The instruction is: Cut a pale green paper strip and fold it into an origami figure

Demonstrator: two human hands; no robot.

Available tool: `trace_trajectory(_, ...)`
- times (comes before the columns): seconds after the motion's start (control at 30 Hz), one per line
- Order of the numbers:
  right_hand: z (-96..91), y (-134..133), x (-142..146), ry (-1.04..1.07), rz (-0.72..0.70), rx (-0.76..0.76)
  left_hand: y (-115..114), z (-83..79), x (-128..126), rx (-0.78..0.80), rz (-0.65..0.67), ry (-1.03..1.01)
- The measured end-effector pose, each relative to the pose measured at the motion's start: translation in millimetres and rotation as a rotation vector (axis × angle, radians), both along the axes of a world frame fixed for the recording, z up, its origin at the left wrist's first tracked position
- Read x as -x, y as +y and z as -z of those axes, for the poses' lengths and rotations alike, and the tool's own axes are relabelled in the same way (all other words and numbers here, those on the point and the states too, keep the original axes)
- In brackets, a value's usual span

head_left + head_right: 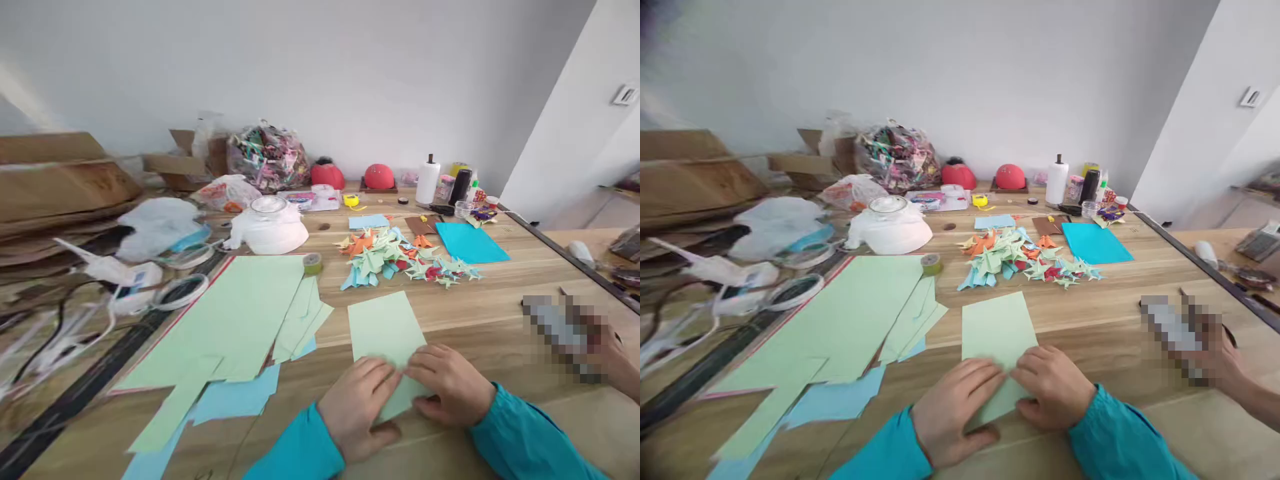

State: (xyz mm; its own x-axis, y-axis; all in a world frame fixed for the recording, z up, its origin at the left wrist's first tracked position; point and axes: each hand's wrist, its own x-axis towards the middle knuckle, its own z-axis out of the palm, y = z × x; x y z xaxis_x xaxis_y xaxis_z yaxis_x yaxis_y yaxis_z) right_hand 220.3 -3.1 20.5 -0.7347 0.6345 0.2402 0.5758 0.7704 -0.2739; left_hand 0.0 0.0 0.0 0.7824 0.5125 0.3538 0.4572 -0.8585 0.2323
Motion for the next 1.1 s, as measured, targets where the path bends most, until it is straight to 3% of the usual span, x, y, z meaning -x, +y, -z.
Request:
trace_trajectory(0.27, -6.6, -1.0, -2.5, 0.013, 0.033, 0.034, -8.2, -13.5, -9.7, -0.134, -0.039, 0.024)
trace_trajectory(0.43, -0.3, -0.8, 4.3, 0.02, 0.034, 0.002, -9.0, -11.3, -8.6, -0.235, -0.098, -0.089)
trace_trajectory(0.53, 6.2, 10.1, -4.5, 0.105, 0.049, -0.02, -1.9, -8.9, -2.2, -0.215, -0.049, -0.088)
trace_trajectory(0.67, 10.5, 27.4, -24.0, 0.254, -0.071, 0.034, 15.4, -5.0, 13.7, -0.277, -0.105, -0.032)
trace_trajectory(0.83, 6.6, 29.5, -31.9, 0.235, 0.173, -0.07, 19.6, 1.0, 16.3, -0.43, -0.293, 0.011)
trace_trajectory(0.9, 5.3, 26.9, -30.8, 0.233, 0.15, -0.062, 13.5, 1.1, 7.9, -0.475, -0.324, 0.019)
trace_trajectory(0.97, 6.8, 26.6, -31.3, 0.294, 0.038, 0.012, 7.5, 0.0, -0.3, -0.463, -0.297, 0.03)
trace_trajectory(1.1, 15.5, 32.6, -41.7, 0.448, -0.024, 0.168, 6.2, -1.1, -0.2, -0.246, -0.225, -0.033)
